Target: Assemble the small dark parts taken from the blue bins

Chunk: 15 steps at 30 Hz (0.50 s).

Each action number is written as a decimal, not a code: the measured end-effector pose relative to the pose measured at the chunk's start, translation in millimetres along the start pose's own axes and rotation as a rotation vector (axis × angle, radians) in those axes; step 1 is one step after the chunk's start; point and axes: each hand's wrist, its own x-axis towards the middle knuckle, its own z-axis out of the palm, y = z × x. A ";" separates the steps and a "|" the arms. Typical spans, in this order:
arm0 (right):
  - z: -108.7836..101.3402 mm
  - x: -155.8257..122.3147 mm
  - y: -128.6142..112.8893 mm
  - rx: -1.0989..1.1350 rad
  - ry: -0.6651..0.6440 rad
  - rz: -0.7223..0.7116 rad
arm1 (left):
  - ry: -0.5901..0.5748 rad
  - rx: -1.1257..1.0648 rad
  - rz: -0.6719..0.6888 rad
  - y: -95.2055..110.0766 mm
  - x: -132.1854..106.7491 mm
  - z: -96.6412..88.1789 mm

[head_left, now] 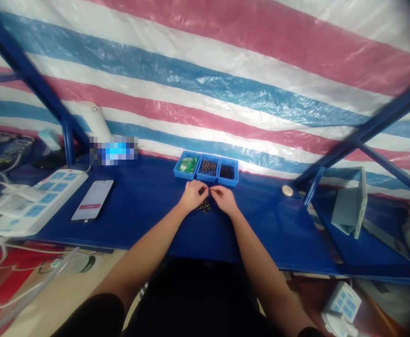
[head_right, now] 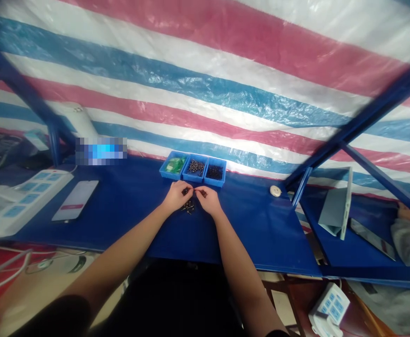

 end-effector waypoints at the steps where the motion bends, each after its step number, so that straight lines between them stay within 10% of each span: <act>1: 0.1 -0.1 0.3 0.015 0.020 -0.006 | 0.004 -0.007 0.005 -0.5 0.2 0.6; 15: 0.9 1.9 -0.5 0.039 0.104 -0.019 | 0.019 -0.085 0.020 -0.2 2.4 -2.8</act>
